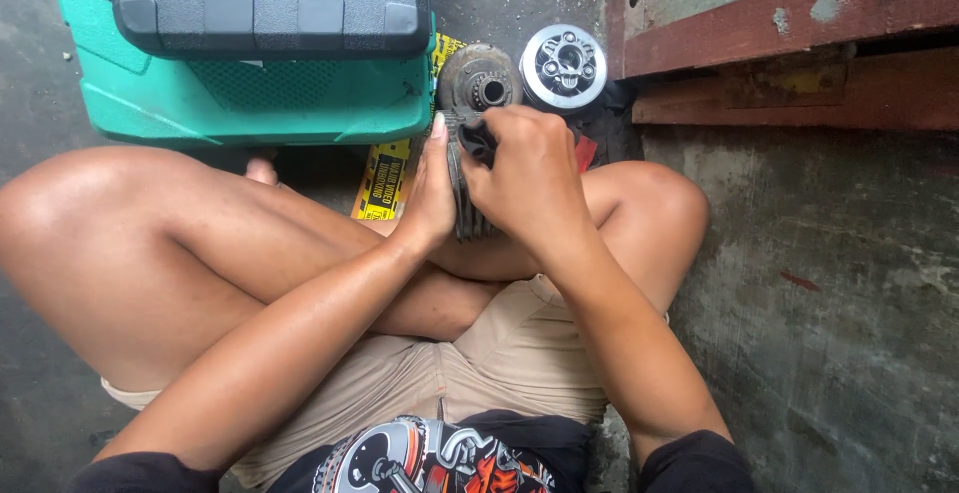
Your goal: A person sits on the floor and uses a small metal tool to scrape dirt and debris from the cooling fins of a motorcycle engine cylinder head.
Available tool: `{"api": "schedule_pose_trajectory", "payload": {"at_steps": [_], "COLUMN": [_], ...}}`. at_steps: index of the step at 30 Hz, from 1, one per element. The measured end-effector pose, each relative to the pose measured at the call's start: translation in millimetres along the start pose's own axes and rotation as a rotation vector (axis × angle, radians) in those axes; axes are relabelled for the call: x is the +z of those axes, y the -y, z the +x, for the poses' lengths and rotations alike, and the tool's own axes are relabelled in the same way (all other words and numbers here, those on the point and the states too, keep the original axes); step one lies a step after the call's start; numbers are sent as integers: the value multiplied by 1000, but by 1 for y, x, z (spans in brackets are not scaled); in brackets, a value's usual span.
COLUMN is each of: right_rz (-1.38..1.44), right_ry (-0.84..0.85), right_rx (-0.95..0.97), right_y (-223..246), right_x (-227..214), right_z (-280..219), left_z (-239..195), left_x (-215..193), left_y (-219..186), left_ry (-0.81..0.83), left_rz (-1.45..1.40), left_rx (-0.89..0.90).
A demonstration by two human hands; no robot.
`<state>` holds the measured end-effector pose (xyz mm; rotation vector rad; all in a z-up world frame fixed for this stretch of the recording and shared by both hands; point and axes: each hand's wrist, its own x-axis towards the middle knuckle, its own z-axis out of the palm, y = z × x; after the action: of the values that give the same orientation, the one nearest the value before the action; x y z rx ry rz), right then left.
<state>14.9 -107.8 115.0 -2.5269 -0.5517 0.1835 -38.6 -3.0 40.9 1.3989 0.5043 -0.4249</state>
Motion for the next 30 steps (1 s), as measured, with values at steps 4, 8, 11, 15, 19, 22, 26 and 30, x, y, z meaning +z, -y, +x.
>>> {"api": "schedule_pose_trajectory", "payload": {"at_steps": [4, 8, 11, 15, 19, 22, 26, 30], "right_rz": [-92, -156, -171, -337, -99, 5, 78, 107], "right_ry": [-6, -31, -104, -297, -302, -280, -229, -332], "right_rx": [-49, -160, -264, -402, -332, -309, -220, -116], "right_y": [2, -7, -8, -16, -28, -21, -16, -8], "right_x": [3, 5, 9, 11, -21, -39, -35, -15], "right_z": [-7, -15, -14, -5, 5, -4, -30, -56], "left_z": [10, 3, -2, 3, -2, 0, -1, -2], "left_x": [-2, -3, -5, -5, -8, -7, -4, -4], "left_y": [26, 2, -7, -4, -13, -17, -16, -13], "left_ry": [4, 14, 30, 45, 56, 58, 25, 14], "left_rz": [8, 24, 46, 78, 32, 30, 20, 5], "left_rx": [1, -75, -109, -120, -151, -123, -102, -82]}}
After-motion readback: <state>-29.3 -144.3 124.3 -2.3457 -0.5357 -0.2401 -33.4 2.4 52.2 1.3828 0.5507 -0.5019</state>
